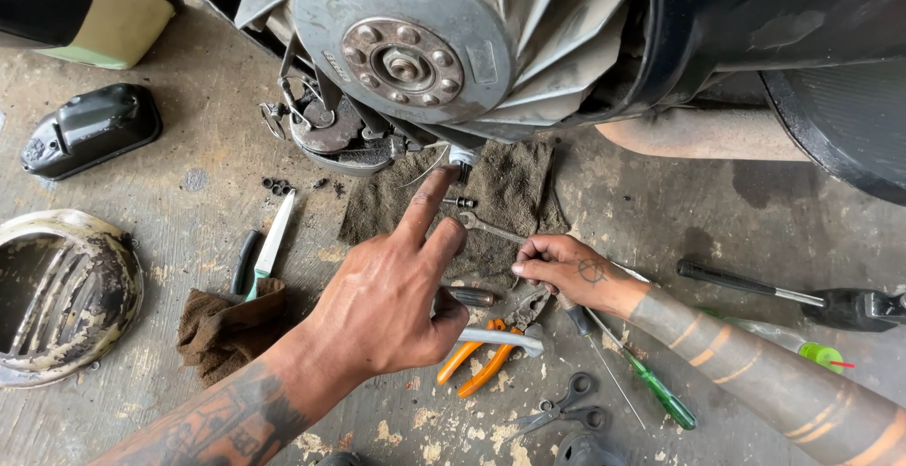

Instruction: The person sits on the floor and works on a scooter engine. They apply a substance from a tube to a bolt, wipe it with a cloth, and then use a wrench to tighten the bolt into the engine casing.

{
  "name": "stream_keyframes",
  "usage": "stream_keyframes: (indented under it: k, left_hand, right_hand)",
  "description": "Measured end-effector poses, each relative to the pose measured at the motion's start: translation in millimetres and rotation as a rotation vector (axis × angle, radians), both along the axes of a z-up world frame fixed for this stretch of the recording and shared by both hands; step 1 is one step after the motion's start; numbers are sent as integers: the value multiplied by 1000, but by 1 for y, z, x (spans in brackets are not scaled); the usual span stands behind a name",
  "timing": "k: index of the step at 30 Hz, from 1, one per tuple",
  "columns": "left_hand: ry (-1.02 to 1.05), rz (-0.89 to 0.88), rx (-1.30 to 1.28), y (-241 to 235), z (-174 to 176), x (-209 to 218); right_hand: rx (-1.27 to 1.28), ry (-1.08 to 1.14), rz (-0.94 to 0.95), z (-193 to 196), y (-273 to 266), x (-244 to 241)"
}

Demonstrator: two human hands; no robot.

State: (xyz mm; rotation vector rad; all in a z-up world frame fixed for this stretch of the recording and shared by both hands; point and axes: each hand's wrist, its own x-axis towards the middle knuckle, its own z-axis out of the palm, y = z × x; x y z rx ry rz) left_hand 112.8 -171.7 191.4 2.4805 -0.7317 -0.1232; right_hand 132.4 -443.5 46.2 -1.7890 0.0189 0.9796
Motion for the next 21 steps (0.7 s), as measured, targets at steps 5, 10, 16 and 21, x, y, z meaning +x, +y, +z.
stream_keyframes:
  k: [5, 10, 16, 21]
  left_hand:
    - [-9, -11, 59, -1, -3, 5]
    - [-18, -18, 47, 3, -8, 2]
    - [-14, 1, -23, 7, -7, -2]
    - [14, 13, -77, 9, -6, -2]
  right_hand:
    - [43, 20, -21, -7, 1, 1]
    - [33, 36, -14, -10, 5, 2]
    - [78, 38, -24, -17, 9, 2]
    - [62, 38, 1, -17, 7, 3]
